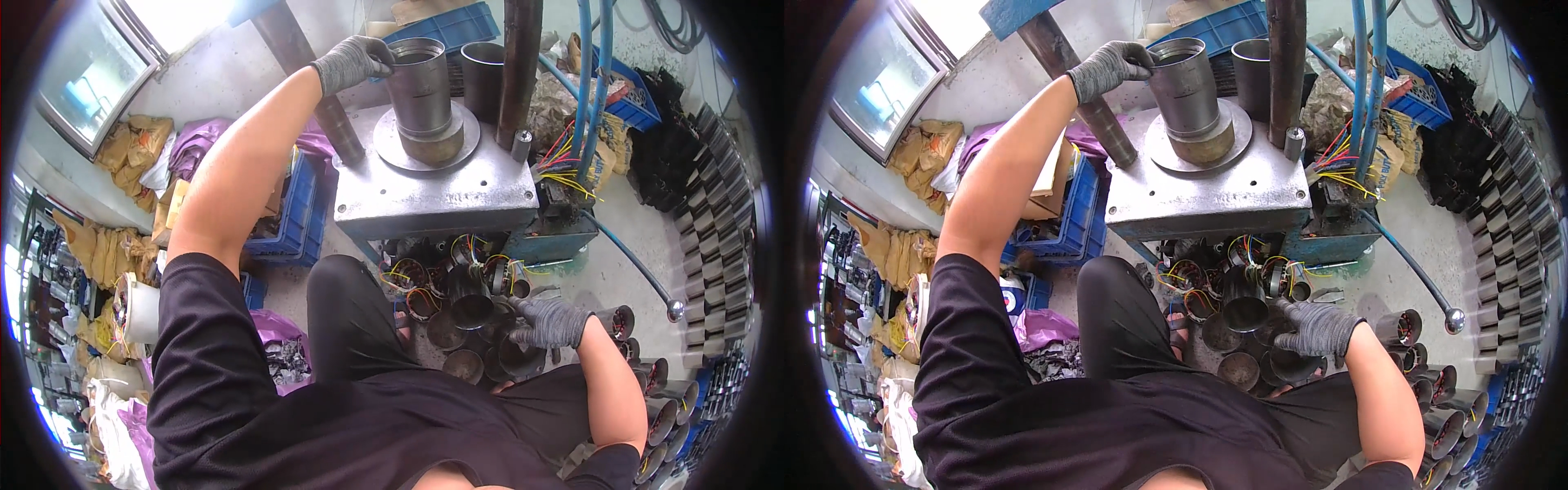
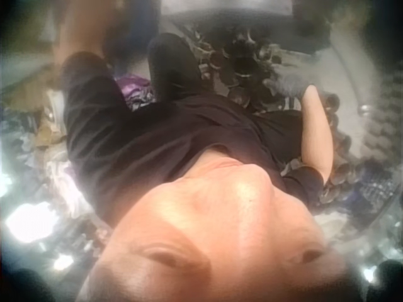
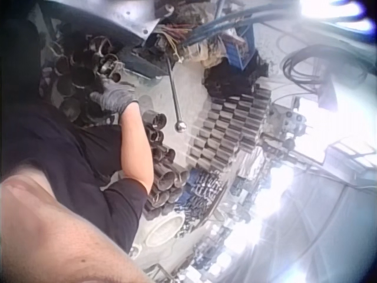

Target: The person wipes metal cylinders with a cloth. The person then positions a motor stator and a metal cylinder onto a hydraulic press machine and operates the lever to press the parts together.

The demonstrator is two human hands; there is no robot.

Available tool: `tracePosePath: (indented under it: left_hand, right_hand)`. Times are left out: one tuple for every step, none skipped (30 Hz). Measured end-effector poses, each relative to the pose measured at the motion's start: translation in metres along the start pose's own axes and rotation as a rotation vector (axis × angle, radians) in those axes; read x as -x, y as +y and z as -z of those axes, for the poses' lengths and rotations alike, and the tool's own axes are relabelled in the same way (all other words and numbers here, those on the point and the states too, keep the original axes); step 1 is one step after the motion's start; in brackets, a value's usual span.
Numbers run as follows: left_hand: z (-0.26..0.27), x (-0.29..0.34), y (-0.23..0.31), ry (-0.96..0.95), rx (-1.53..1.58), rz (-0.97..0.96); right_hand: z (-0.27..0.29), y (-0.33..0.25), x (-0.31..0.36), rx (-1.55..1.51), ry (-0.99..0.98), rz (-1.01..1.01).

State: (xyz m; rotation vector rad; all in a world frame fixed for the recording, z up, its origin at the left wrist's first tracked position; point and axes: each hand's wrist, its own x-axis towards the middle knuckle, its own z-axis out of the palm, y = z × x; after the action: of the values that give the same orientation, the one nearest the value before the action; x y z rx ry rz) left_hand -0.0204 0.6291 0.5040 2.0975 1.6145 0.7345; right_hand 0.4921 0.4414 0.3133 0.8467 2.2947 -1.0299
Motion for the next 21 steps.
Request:
tracePosePath:
  left_hand:
    - [0.001, -0.001, 0.001, -0.002, 0.011, 0.020]
    - [0.001, -0.002, 0.002, -0.012, -0.010, 0.015]
    - [0.002, -0.003, 0.002, -0.016, -0.028, 0.034]
    - [0.002, -0.004, 0.003, -0.024, -0.032, 0.053]
    - [0.003, -0.005, 0.004, -0.021, -0.067, 0.051]
    - [0.003, -0.006, 0.005, -0.023, -0.088, 0.051]
    - [0.003, -0.006, 0.006, -0.025, -0.109, 0.052]
    - [0.003, -0.006, 0.007, -0.009, -0.107, 0.039]
    - [0.003, -0.005, 0.007, 0.007, -0.105, 0.026]
    - [0.002, -0.003, 0.008, 0.025, -0.104, 0.031]
    - [0.001, -0.001, 0.008, 0.029, -0.052, 0.011]
    - [-0.001, 0.002, 0.007, 0.037, 0.000, 0.007]
    - [-0.004, 0.006, 0.006, 0.060, 0.041, 0.044]
    - [-0.009, 0.009, 0.006, 0.091, -0.004, 0.038]
    - [-0.018, 0.015, 0.004, 0.179, 0.062, 0.016]
    - [-0.028, 0.022, 0.002, 0.279, 0.132, -0.013]
    - [-0.037, 0.027, 0.001, 0.382, 0.207, -0.074]
    - [-0.056, 0.033, 0.001, 0.555, 0.301, -0.051]
    - [-0.078, 0.040, 0.001, 0.683, 0.398, -0.020]
    - [-0.102, 0.052, 0.000, 0.720, 0.607, -0.057]
    - [-0.127, 0.062, 0.001, 0.816, 0.505, -0.024]
  right_hand:
    - [-0.002, 0.004, -0.003, 0.028, 0.009, -0.001]
    - [-0.003, 0.008, -0.007, 0.037, 0.009, 0.024]
    - [-0.004, 0.012, -0.009, 0.047, 0.009, 0.050]
    - [-0.004, 0.015, -0.011, 0.050, 0.030, 0.072]
    - [-0.004, 0.018, -0.011, 0.032, 0.041, 0.073]
    - [-0.004, 0.020, -0.012, 0.014, 0.052, 0.076]
    - [-0.003, 0.021, -0.012, 0.001, 0.043, 0.066]
    - [-0.003, 0.021, -0.012, -0.008, 0.054, 0.092]
    - [-0.002, 0.021, -0.012, -0.012, 0.045, 0.106]
    - [-0.002, 0.021, -0.012, -0.019, 0.048, 0.131]
    - [-0.002, 0.021, -0.012, -0.011, 0.049, 0.120]
    - [-0.003, 0.021, -0.011, -0.005, 0.062, 0.119]
    - [-0.004, 0.022, -0.012, 0.006, 0.069, 0.112]
    - [-0.005, 0.025, -0.011, -0.035, 0.081, 0.143]
    - [-0.007, 0.027, -0.012, -0.051, 0.101, 0.135]
    - [-0.009, 0.031, -0.012, -0.071, 0.123, 0.143]
    - [-0.012, 0.034, -0.012, -0.102, 0.146, 0.185]
    - [-0.014, 0.038, -0.013, -0.005, 0.195, 0.191]
    - [-0.016, 0.040, -0.013, 0.000, 0.221, 0.206]
    - [-0.018, 0.042, -0.016, 0.027, 0.235, 0.202]
    - [-0.019, 0.044, -0.016, 0.072, 0.256, 0.191]
